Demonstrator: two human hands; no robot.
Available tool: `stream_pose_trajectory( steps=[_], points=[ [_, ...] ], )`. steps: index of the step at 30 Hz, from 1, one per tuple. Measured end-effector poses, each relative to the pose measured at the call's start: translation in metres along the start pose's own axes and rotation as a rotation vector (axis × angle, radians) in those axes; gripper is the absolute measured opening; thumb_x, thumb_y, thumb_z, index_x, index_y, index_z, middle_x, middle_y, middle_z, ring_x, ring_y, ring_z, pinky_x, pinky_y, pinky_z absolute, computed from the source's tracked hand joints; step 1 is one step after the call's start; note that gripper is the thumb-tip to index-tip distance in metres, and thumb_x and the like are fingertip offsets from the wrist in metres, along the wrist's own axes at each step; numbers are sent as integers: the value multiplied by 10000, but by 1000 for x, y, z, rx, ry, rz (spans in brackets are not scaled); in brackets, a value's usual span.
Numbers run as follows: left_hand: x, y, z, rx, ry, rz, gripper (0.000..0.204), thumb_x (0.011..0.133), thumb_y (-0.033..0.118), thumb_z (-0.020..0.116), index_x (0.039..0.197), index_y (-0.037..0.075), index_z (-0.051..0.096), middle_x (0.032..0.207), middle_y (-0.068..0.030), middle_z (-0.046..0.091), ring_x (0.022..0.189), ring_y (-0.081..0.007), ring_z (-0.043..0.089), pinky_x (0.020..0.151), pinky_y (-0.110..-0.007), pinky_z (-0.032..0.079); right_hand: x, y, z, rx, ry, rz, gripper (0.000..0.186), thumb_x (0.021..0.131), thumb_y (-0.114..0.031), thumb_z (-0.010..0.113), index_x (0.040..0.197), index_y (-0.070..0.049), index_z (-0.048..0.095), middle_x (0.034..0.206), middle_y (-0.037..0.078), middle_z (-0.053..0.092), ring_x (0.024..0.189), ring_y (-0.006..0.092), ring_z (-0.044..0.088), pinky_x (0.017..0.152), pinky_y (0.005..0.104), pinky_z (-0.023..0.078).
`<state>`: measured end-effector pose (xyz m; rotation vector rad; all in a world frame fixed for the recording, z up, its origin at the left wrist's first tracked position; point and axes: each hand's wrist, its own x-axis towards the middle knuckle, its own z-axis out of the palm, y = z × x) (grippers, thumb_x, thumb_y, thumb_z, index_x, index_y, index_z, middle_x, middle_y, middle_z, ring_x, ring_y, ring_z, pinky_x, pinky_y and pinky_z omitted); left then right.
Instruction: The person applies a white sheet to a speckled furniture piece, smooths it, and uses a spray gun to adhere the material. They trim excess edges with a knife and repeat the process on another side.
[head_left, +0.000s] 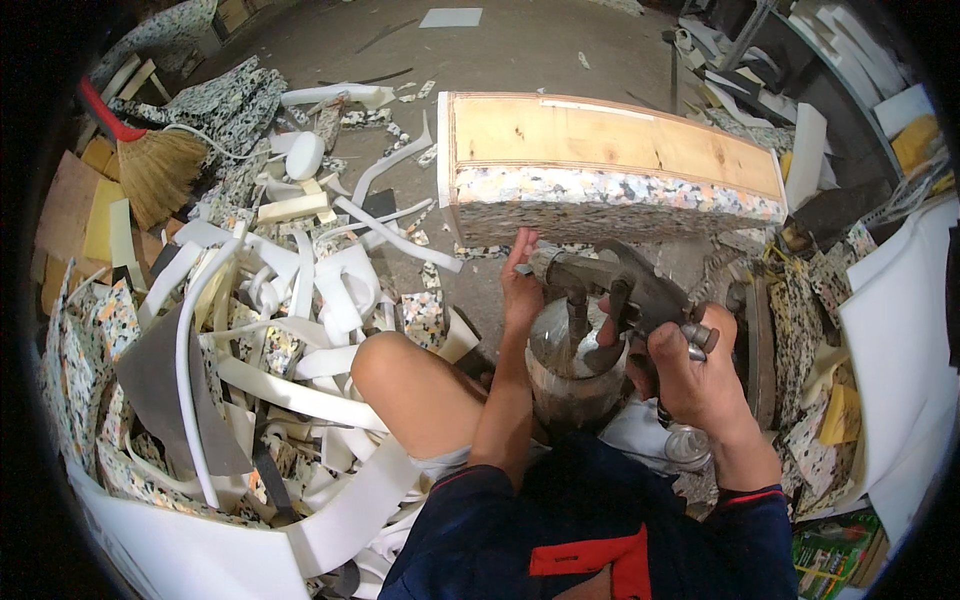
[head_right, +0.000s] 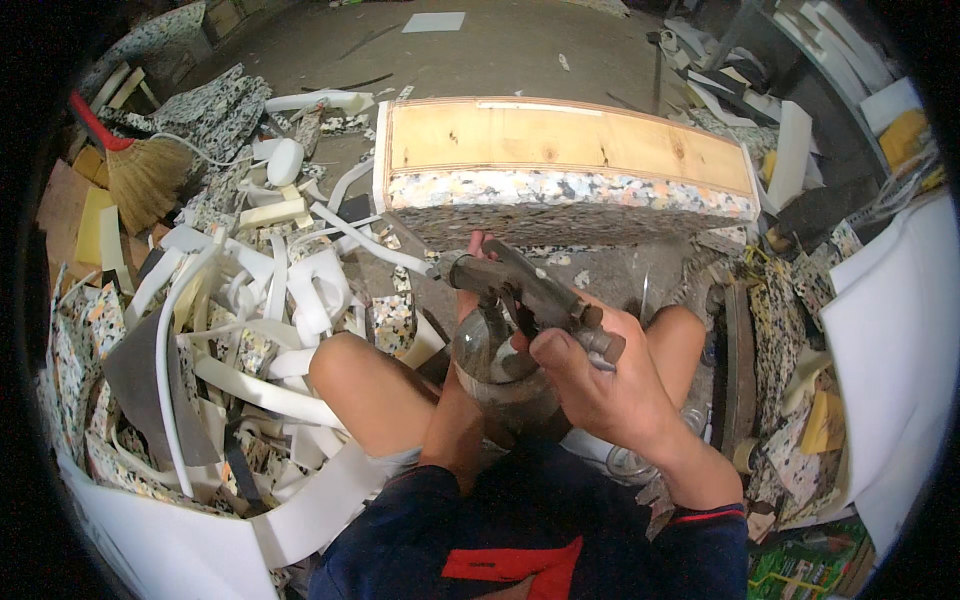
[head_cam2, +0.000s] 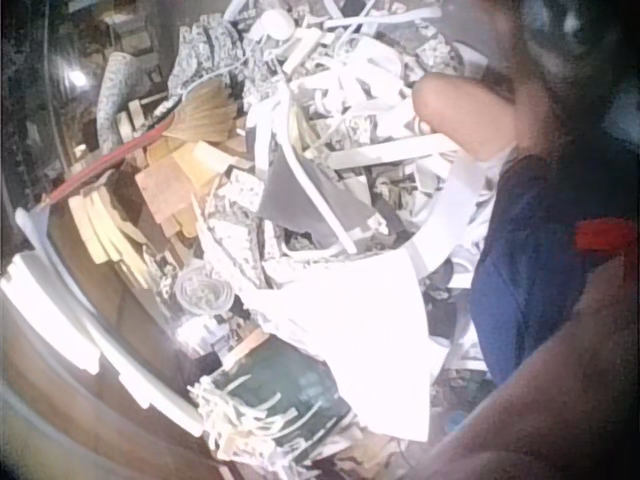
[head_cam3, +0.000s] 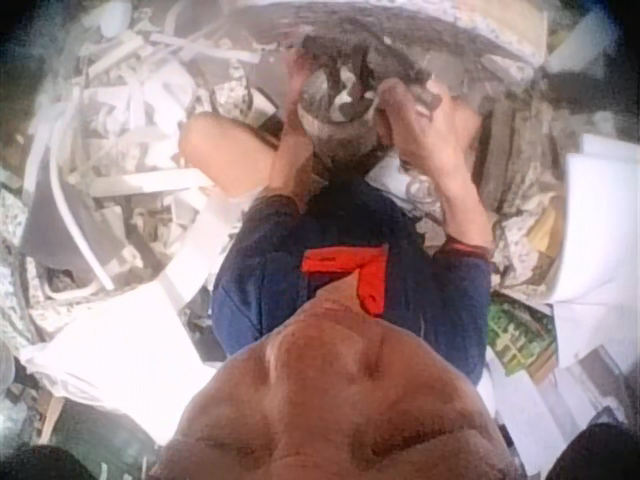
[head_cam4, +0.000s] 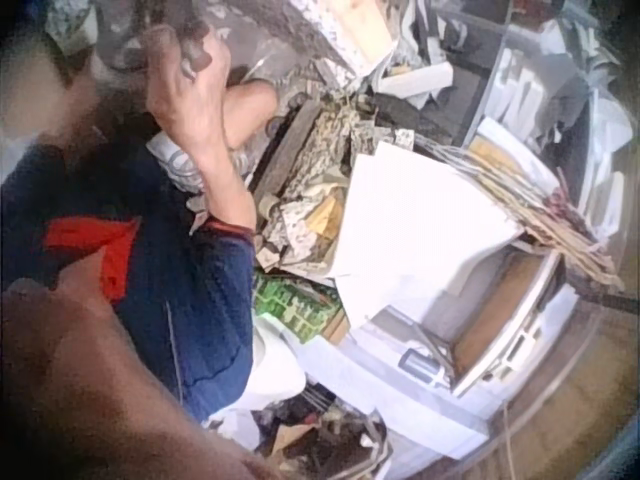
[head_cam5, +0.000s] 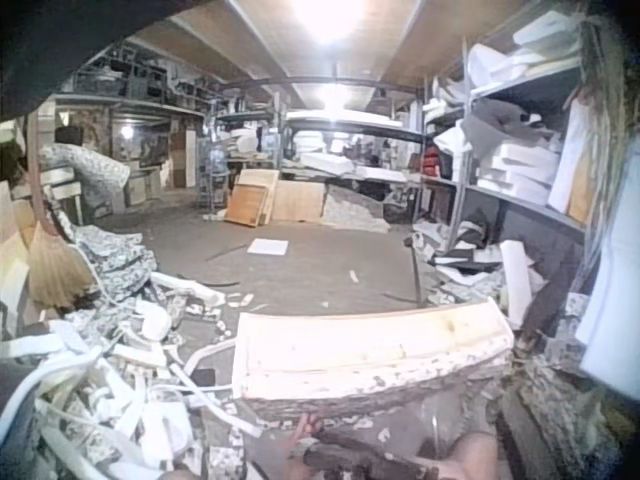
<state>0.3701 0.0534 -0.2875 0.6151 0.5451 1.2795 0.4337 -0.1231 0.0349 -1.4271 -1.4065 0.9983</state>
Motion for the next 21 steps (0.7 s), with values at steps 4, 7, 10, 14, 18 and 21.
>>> stream_pose_trajectory(
  steps=[4, 7, 10, 14, 18, 21],
  points=[
    [-5, 10, 8, -34, 49, -54, 692, 983, 447, 583, 1533, 102, 344, 1527, -87, 399, 1359, -253, 421, 1032, -446, 387, -3, -9, -2, -4, 89, 162, 611, 1008, -541, 465, 1139, 35, 620, 822, 54, 654, 517, 96, 519, 453, 236, 402],
    [-9, 17, 14, 57, 49, -65, 736, 967, 491, 590, 1536, 99, 336, 1531, -91, 392, 1377, -257, 402, 1020, -449, 402, -9, -12, -8, -45, 224, 192, 578, 1032, -502, 437, 1167, 33, 608, 855, 64, 657, 527, 98, 524, 465, 236, 418],
    [-10, 18, 17, 32, 40, -52, 709, 989, 437, 579, 1541, 84, 310, 1519, -74, 404, 1334, -245, 441, 1013, -477, 418, -14, -14, -16, -5, 272, 137, 586, 1038, -503, 418, 1209, 29, 596, 902, 79, 659, 528, 91, 512, 474, 232, 427],
    [-9, 13, 16, 8, 30, -43, 690, 999, 401, 580, 1540, 74, 303, 1518, -67, 401, 1307, -236, 461, 994, -483, 441, -16, -18, -24, -17, 238, 149, 608, 1029, -526, 419, 1220, 22, 599, 893, 69, 658, 542, 81, 520, 475, 231, 427],
    [-7, 12, 16, 11, 43, -49, 654, 1019, 406, 528, 1540, 77, 310, 1535, -108, 397, 1362, -273, 433, 1008, -451, 418, -16, -23, -30, -44, 164, 202, 639, 1006, -572, 440, 1177, 14, 629, 856, 59, 656, 552, 79, 525, 481, 230, 427],
    [-9, 18, 20, 48, 42, -65, 608, 1038, 353, 508, 1541, 78, 306, 1537, -115, 393, 1342, -270, 454, 992, -438, 436, -21, -21, -36, 19, 252, 250, 662, 993, -604, 439, 1117, 12, 650, 806, 60, 642, 544, 88, 523, 487, 236, 423]
  ],
)
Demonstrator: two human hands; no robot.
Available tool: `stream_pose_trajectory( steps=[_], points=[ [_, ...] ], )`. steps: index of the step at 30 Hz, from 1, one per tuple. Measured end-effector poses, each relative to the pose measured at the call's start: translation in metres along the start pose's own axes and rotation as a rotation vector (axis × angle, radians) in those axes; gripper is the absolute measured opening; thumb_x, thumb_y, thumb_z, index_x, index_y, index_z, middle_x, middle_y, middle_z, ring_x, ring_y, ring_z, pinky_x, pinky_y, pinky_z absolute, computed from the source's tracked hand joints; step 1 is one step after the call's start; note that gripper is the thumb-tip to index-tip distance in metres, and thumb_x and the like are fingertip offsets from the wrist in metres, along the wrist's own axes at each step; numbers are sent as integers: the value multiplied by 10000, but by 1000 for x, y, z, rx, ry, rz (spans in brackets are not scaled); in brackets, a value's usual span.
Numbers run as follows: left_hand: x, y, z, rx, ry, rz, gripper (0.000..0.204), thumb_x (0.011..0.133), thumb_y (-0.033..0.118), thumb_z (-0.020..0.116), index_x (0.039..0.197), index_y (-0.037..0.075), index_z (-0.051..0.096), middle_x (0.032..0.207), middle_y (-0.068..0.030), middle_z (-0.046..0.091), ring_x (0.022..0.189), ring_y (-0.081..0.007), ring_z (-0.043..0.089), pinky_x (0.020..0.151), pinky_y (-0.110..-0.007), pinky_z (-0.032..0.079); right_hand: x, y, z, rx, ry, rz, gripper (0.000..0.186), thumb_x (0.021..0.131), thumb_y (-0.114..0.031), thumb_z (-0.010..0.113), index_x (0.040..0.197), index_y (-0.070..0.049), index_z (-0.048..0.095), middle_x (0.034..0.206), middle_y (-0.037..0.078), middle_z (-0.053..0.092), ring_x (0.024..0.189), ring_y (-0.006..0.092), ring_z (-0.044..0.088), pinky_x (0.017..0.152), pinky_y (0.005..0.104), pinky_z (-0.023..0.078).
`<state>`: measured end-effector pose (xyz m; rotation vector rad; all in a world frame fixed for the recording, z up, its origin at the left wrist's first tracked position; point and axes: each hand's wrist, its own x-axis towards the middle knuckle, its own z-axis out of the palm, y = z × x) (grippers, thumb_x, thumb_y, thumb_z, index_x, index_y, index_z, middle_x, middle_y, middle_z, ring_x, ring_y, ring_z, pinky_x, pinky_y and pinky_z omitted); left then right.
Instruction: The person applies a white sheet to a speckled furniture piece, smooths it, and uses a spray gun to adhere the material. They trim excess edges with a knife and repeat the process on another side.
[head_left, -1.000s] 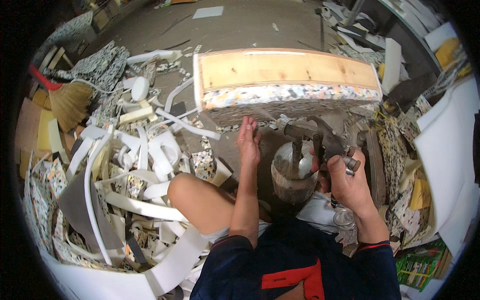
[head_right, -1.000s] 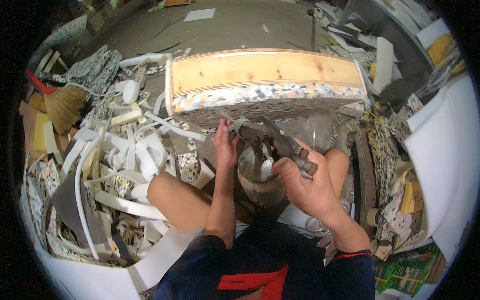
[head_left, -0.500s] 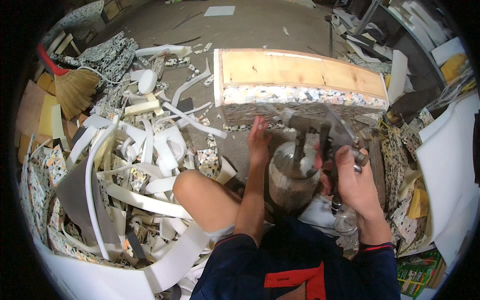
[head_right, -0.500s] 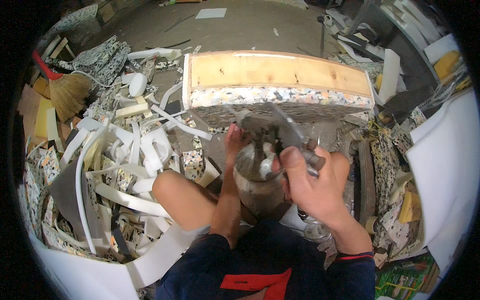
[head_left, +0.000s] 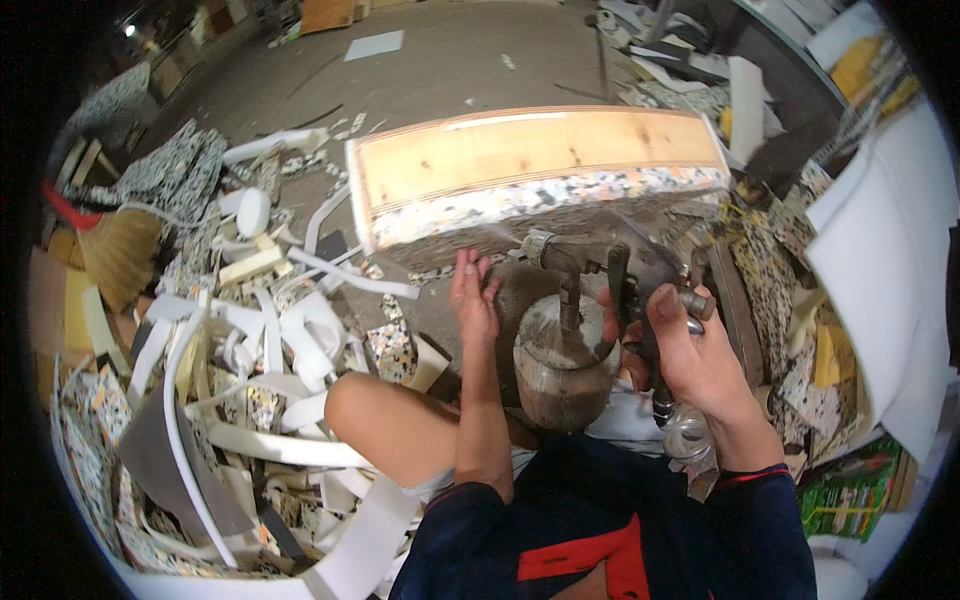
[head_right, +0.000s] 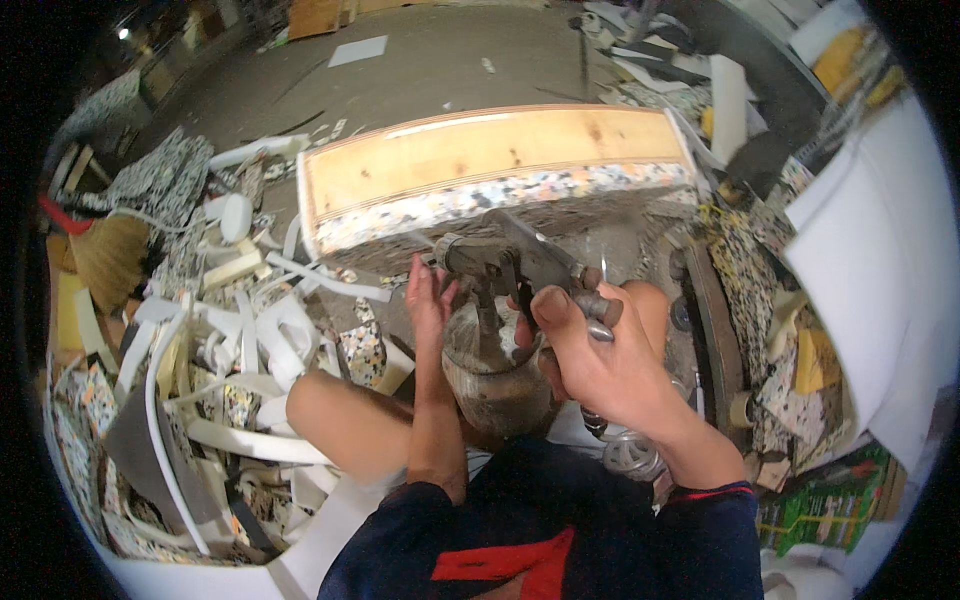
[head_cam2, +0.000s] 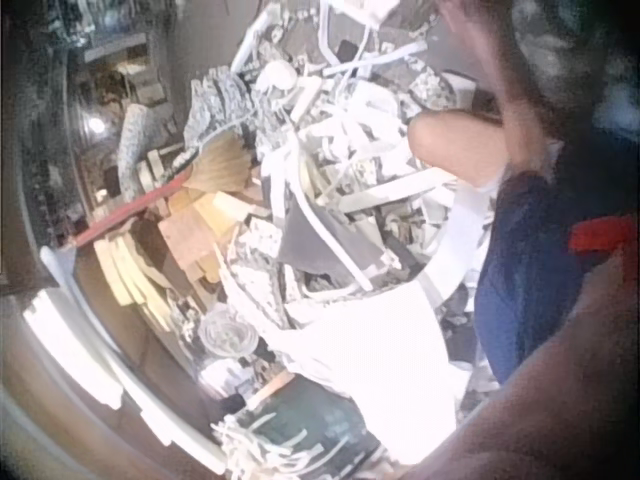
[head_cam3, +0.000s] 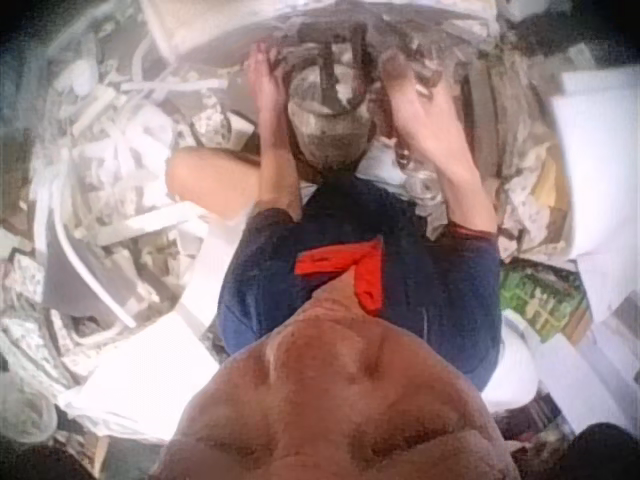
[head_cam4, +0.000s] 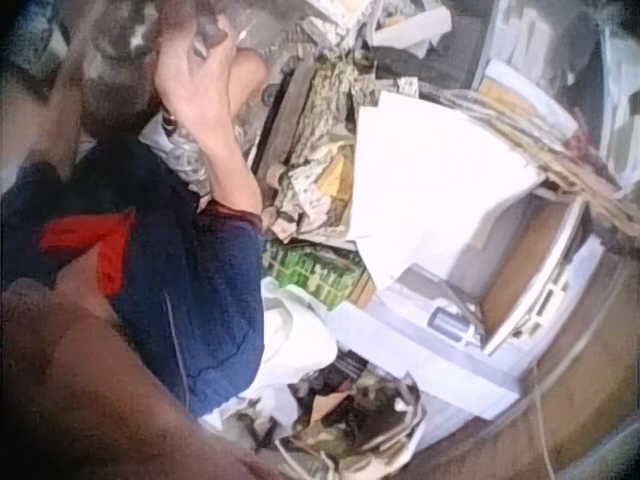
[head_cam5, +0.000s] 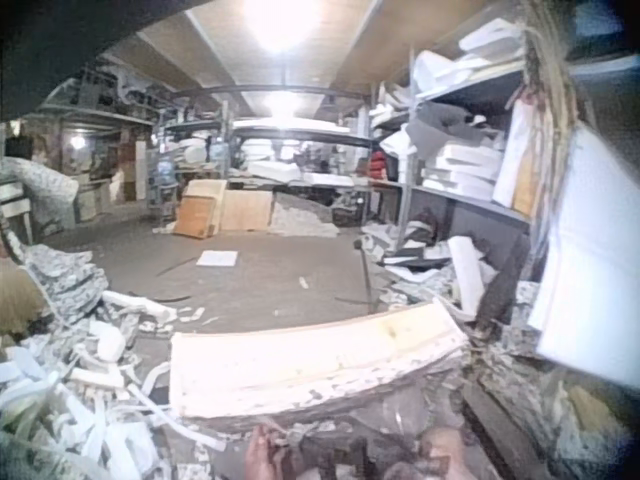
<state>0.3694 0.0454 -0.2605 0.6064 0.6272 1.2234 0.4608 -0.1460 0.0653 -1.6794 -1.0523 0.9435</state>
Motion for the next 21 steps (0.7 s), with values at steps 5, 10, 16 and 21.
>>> stream_pose_trajectory(
  steps=[5, 10, 16, 21],
  points=[
    [-9, 10, 7, 16, 46, 9, 592, 1037, 315, 519, 1538, 76, 310, 1529, -115, 401, 1327, -275, 473, 947, -407, 482, -4, 11, -26, 17, 142, 7, 608, 1022, -553, 417, 1085, 21, 608, 804, 71, 617, 527, 86, 509, 461, 237, 408],
    [-8, 13, 9, 9, 83, 9, 593, 1018, 313, 560, 1520, 79, 348, 1502, -114, 440, 1294, -271, 511, 921, -399, 504, -8, 23, -66, 16, 347, 27, 571, 1022, -538, 436, 1073, 13, 578, 814, 62, 603, 497, 89, 486, 436, 238, 406],
    [-1, 19, 7, 30, 40, 28, 620, 992, 337, 607, 1511, 89, 375, 1459, -80, 485, 1240, -225, 538, 925, -442, 482, -10, 37, -107, 84, 534, 57, 576, 1006, -549, 468, 1062, 13, 582, 792, 47, 582, 492, 99, 478, 418, 250, 412],
    [19, 40, 15, 243, 227, 74, 352, 971, 326, 643, 1220, 77, 645, 1092, -40, 689, 1011, -152, 636, 732, -315, 478, -10, 43, -132, 70, 667, 4, 602, 1004, -568, 452, 1070, 19, 571, 835, 64, 608, 506, 104, 483, 414, 259, 430]
  ],
)
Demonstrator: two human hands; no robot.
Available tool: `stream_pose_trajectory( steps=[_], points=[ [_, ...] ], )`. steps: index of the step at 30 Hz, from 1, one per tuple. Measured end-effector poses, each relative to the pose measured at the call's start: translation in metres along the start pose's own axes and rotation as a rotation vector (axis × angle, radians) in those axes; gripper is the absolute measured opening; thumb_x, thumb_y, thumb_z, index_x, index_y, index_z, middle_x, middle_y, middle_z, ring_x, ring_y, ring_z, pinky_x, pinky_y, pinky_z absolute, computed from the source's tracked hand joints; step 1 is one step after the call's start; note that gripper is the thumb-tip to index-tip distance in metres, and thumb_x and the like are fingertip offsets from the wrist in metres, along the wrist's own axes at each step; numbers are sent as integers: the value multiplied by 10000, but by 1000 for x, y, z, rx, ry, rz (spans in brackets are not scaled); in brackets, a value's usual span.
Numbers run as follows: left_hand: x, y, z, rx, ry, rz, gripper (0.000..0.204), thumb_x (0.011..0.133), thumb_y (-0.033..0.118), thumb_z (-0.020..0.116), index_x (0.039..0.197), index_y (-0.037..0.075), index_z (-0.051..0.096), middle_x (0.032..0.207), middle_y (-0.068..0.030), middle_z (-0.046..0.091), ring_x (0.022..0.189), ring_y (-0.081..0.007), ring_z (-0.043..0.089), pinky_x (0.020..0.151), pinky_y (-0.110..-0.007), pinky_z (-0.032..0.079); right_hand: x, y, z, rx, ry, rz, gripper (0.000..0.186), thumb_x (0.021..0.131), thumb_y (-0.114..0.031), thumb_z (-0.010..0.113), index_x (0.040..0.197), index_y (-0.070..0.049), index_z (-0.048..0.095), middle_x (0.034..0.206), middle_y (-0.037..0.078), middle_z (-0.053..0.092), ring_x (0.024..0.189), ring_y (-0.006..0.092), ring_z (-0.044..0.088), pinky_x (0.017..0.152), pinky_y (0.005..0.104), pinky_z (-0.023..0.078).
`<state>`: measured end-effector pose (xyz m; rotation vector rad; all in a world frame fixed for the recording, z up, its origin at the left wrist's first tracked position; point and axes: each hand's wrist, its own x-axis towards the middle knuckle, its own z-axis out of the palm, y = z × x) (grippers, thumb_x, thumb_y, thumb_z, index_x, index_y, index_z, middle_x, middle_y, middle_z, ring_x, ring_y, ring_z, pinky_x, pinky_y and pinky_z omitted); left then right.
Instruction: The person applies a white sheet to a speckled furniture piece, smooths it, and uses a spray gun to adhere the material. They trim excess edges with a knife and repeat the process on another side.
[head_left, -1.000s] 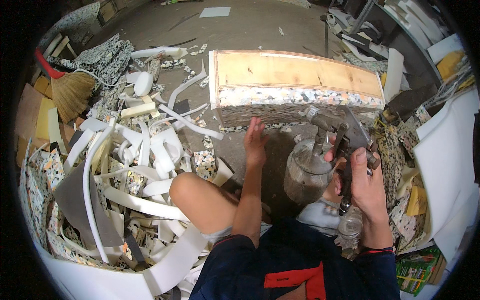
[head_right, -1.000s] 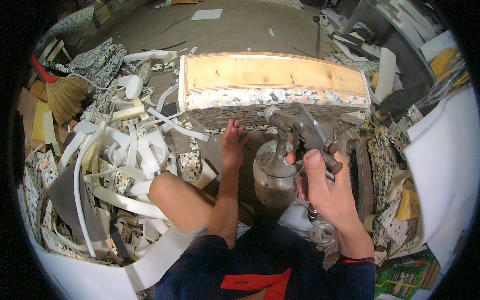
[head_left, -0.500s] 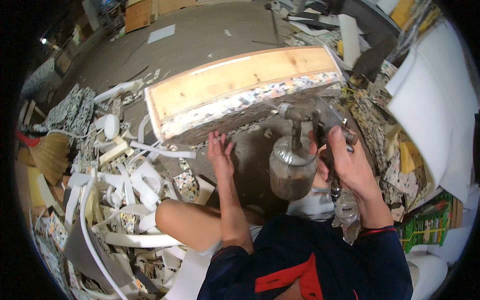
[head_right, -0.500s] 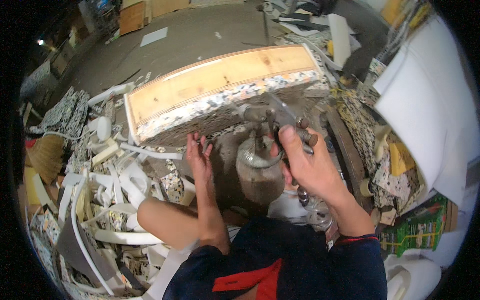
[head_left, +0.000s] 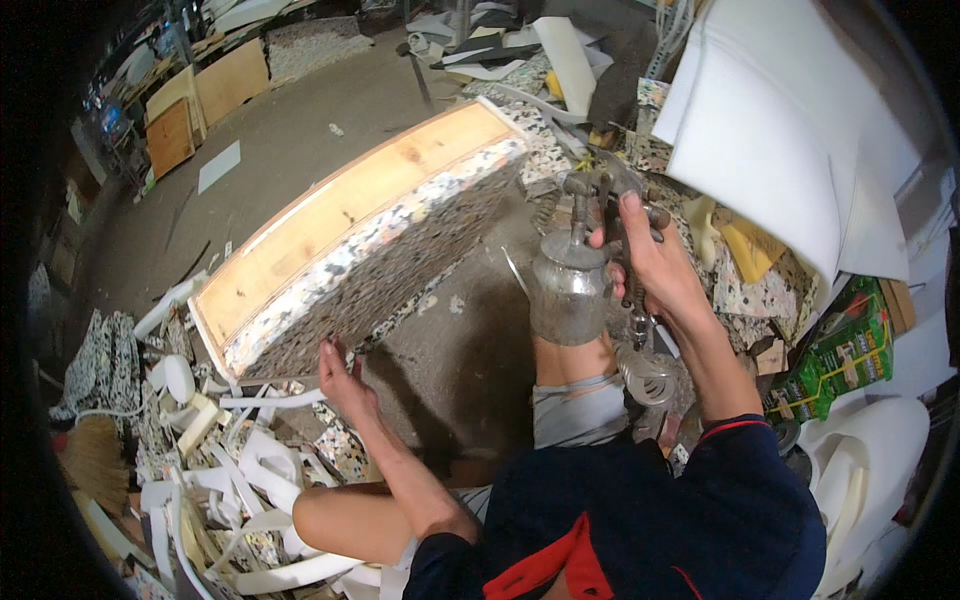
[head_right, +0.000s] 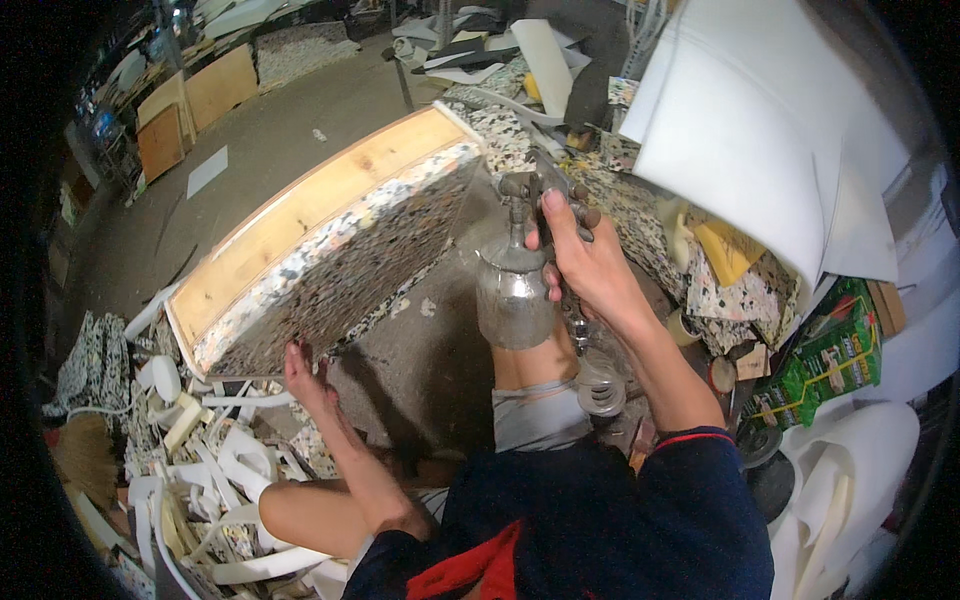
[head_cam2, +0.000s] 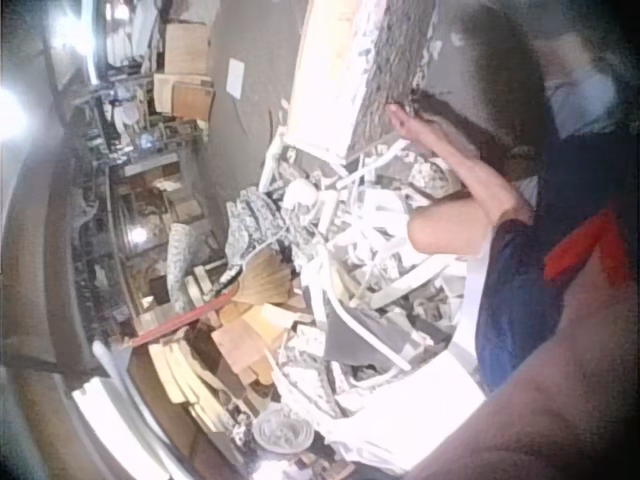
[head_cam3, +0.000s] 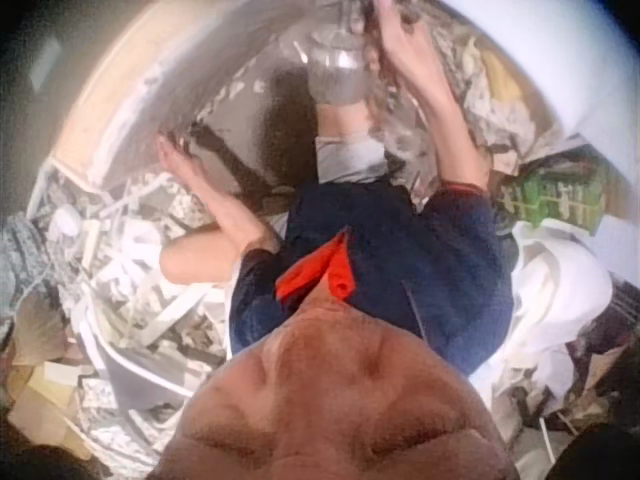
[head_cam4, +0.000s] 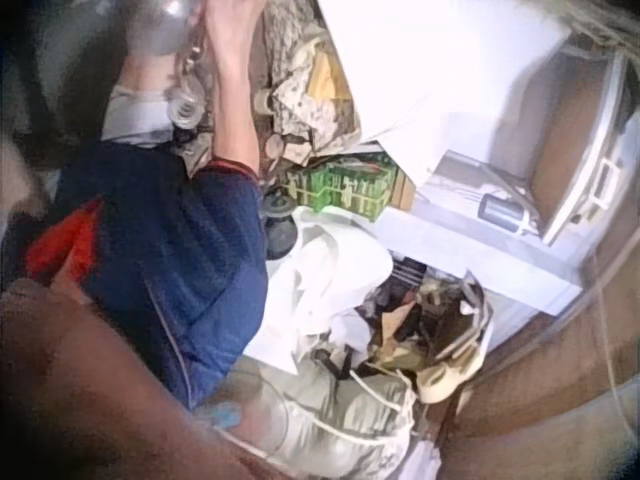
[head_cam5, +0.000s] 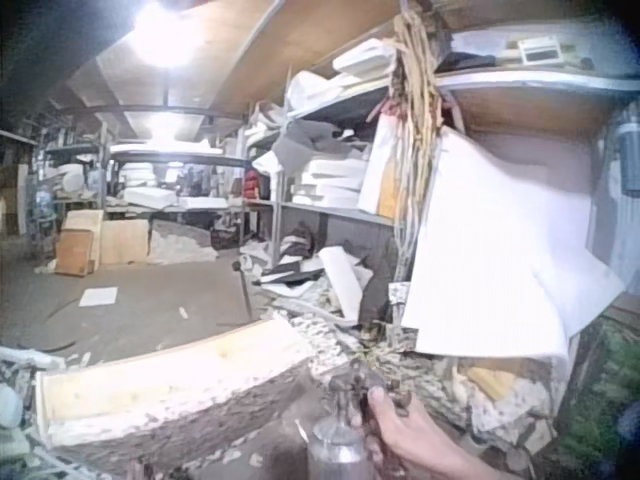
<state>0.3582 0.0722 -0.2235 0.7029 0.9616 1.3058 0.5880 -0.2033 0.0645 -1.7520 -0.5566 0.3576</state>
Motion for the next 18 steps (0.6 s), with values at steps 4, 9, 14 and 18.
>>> stream_pose_trajectory(
  steps=[4, 9, 14, 18],
  points=[
    [24, 18, 4, 160, 153, 163, 323, 848, 357, 783, 850, 60, 655, 834, -28, 671, 743, -162, 585, 677, -336, 466, 18, 9, -10, 124, 38, -40, 622, 999, -594, 435, 1082, 8, 568, 846, 65, 611, 507, 101, 479, 409, 261, 425],
    [51, 33, -11, 650, 558, 495, 608, 742, 405, 868, 1064, -31, 591, 988, -134, 625, 851, -263, 569, 808, -376, 480, 52, 35, -14, 349, 2, 83, 642, 984, -627, 429, 1055, -5, 572, 839, 75, 608, 526, 115, 491, 441, 295, 444],
    [82, 56, -34, 296, 221, 693, 656, 822, 230, 825, 1327, -38, 505, 1166, -145, 616, 1014, -246, 583, 929, -372, 470, 81, 62, -3, 488, -24, 160, 661, 982, -652, 387, 1039, -25, 591, 779, 48, 595, 482, 113, 484, 418, 294, 445],
    [100, 67, -45, 376, -32, 382, 656, 857, 87, 772, 1411, -8, 435, 1295, -132, 566, 1102, -205, 559, 950, -334, 466, 83, 74, 2, 505, -46, 172, 630, 991, -624, 395, 1029, -28, 595, 751, 35, 591, 467, 108, 485, 405, 288, 445]
  ],
)
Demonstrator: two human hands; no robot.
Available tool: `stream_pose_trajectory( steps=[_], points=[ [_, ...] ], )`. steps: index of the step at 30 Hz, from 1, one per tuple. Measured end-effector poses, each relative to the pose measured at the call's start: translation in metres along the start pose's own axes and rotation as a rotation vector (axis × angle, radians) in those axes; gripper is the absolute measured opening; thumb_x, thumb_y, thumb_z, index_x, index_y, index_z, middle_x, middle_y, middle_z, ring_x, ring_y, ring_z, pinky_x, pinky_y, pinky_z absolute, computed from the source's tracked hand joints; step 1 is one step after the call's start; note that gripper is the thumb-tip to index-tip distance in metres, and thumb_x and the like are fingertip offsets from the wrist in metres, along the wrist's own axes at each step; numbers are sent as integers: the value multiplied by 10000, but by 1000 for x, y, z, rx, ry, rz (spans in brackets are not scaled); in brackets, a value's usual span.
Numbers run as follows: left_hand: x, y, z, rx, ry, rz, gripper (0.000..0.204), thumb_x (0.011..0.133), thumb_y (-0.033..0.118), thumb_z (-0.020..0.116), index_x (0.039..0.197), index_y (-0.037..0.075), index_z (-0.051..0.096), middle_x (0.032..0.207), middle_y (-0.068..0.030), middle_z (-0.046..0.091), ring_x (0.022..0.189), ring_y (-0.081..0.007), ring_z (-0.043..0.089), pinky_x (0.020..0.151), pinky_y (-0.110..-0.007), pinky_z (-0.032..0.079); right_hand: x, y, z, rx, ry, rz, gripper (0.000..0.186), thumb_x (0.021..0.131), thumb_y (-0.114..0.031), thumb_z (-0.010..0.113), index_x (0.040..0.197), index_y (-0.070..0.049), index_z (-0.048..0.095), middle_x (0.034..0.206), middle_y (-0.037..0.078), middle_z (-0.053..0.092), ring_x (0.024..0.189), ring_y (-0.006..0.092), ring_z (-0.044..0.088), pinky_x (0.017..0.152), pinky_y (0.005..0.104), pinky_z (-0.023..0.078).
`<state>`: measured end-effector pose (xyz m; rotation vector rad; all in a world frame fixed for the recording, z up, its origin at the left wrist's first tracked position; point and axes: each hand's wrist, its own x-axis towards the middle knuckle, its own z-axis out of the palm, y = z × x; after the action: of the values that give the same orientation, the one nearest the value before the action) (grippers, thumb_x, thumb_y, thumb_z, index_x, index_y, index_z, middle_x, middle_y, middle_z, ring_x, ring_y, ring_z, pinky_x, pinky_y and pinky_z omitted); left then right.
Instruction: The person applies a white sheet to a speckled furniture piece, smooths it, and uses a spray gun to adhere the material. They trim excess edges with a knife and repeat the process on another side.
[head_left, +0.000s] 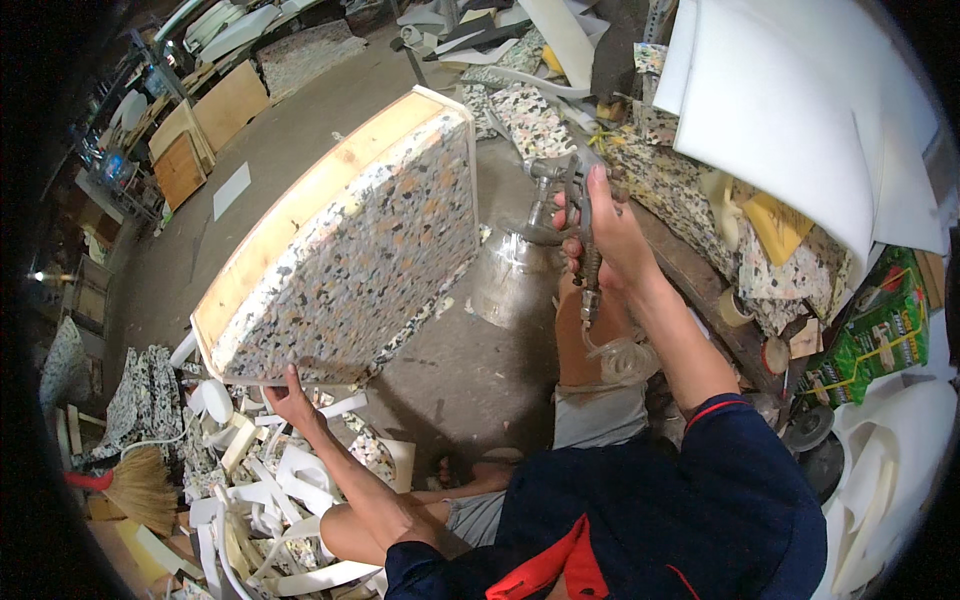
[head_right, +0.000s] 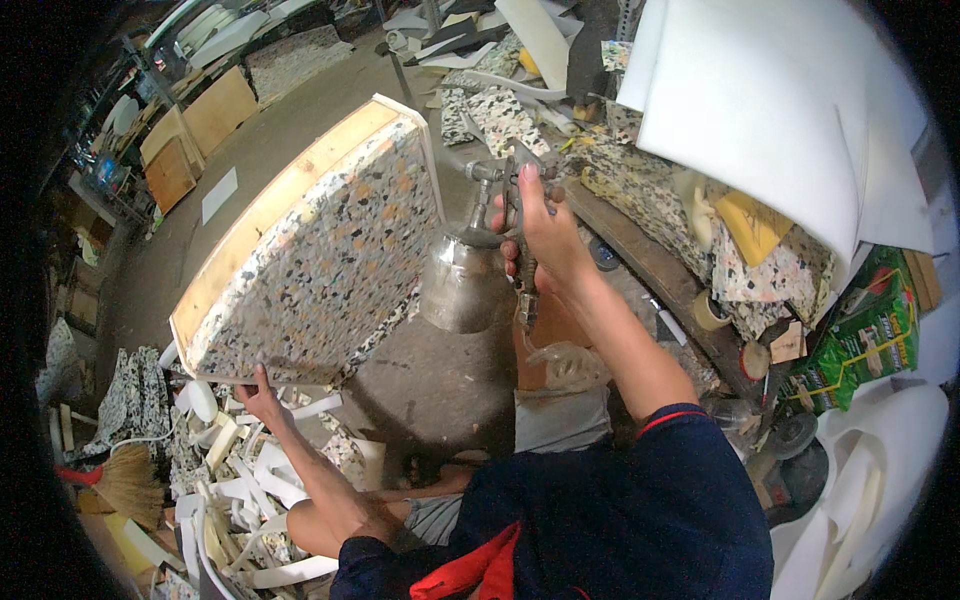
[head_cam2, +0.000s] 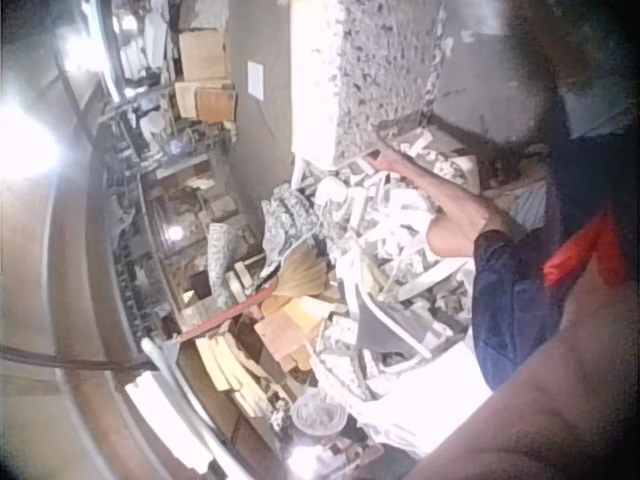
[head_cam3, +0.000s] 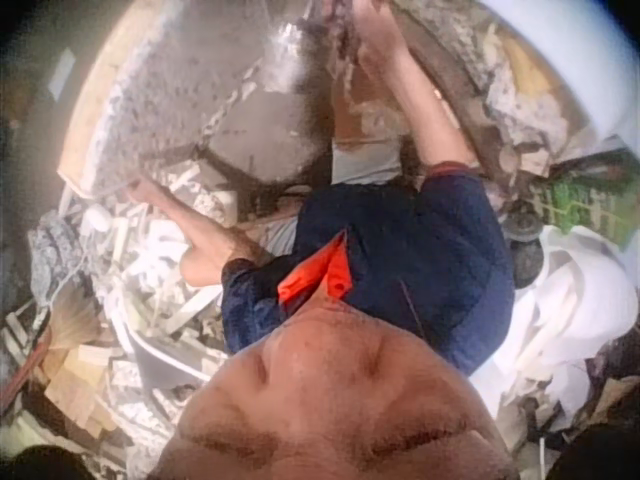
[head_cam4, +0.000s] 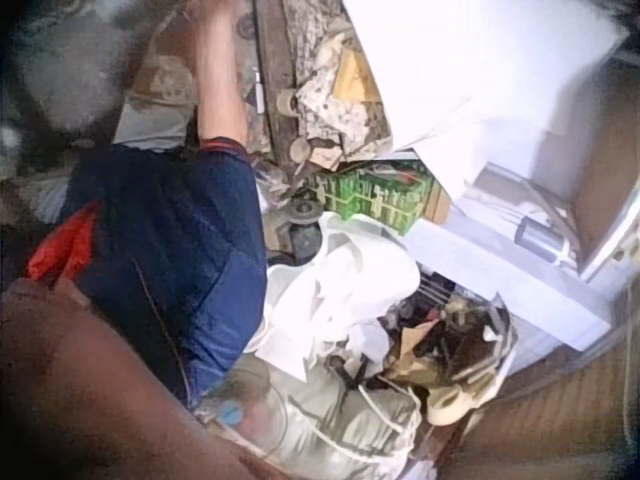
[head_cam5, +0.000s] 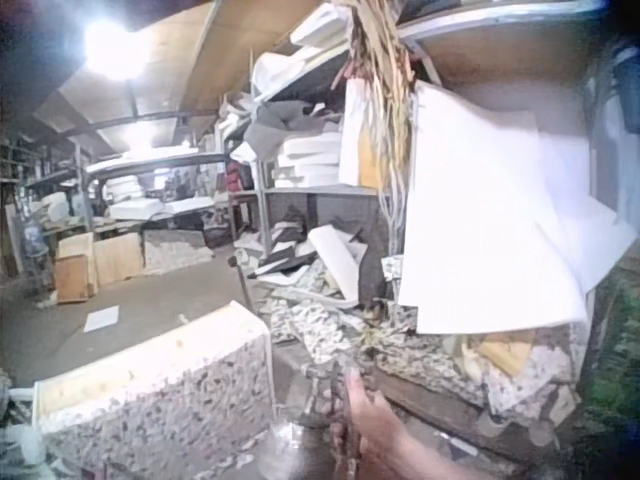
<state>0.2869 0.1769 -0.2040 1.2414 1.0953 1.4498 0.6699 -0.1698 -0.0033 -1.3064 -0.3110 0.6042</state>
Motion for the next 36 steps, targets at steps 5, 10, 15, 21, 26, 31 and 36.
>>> stream_pose_trajectory(
  steps=[5, 10, 15, 21, 26, 31, 36],
  points=[
    [8, -6, -1, 50, -24, 67, 674, 845, 99, 787, 1403, -19, 427, 1308, -149, 549, 1111, -221, 556, 958, -342, 468, 2, 3, 3, -62, 14, -59, 563, 1008, -564, 416, 985, -23, 570, 764, 72, 586, 461, 137, 481, 388, 302, 415],
    [13, -5, 1, 55, -25, 63, 735, 831, 94, 795, 1427, -17, 380, 1354, -169, 514, 1138, -234, 547, 981, -347, 454, 16, 1, 17, 58, 9, -84, 561, 1010, -553, 424, 965, -13, 569, 749, 72, 579, 463, 139, 483, 385, 309, 414],
    [13, -10, 3, 8, -27, 106, 721, 833, 90, 788, 1422, -14, 386, 1353, -168, 518, 1138, -239, 550, 996, -353, 438, 20, 2, 26, 19, 67, -61, 557, 1006, -551, 439, 968, -10, 566, 720, 71, 571, 452, 140, 476, 381, 310, 407],
    [18, -15, 4, -5, -103, 49, 678, 832, 92, 790, 1395, 0, 423, 1289, -143, 564, 1109, -227, 559, 964, -349, 445, 8, 2, 31, -236, 130, -50, 565, 1001, -569, 433, 1006, -26, 591, 748, 37, 585, 478, 116, 472, 420, 287, 407],
    [19, -27, 1, -27, -65, -15, 646, 834, 96, 790, 1370, -4, 443, 1275, -126, 566, 1118, -226, 555, 949, -350, 447, 12, 6, 47, -534, 40, -278, 509, 1001, -512, 497, 917, -22, 606, 735, 17, 574, 488, 93, 471, 430, 272, 401],
    [17, -50, -3, -75, -78, -100, 650, 831, 74, 781, 1377, -8, 437, 1369, -125, 528, 1220, -237, 519, 1021, -350, 395, 3, 12, 60, -661, -44, -329, 487, 1009, -479, 503, 924, -14, 622, 740, 6, 574, 508, 72, 480, 449, 251, 398],
    [21, -64, -8, -64, -130, -43, 732, 831, 72, 773, 1447, -13, 387, 1387, -129, 519, 1253, -239, 499, 1049, -349, 379, -27, 16, 86, -523, -227, -264, 442, 998, -450, 541, 878, -29, 611, 684, -14, 552, 559, 64, 485, 504, 248, 388]
  ],
)
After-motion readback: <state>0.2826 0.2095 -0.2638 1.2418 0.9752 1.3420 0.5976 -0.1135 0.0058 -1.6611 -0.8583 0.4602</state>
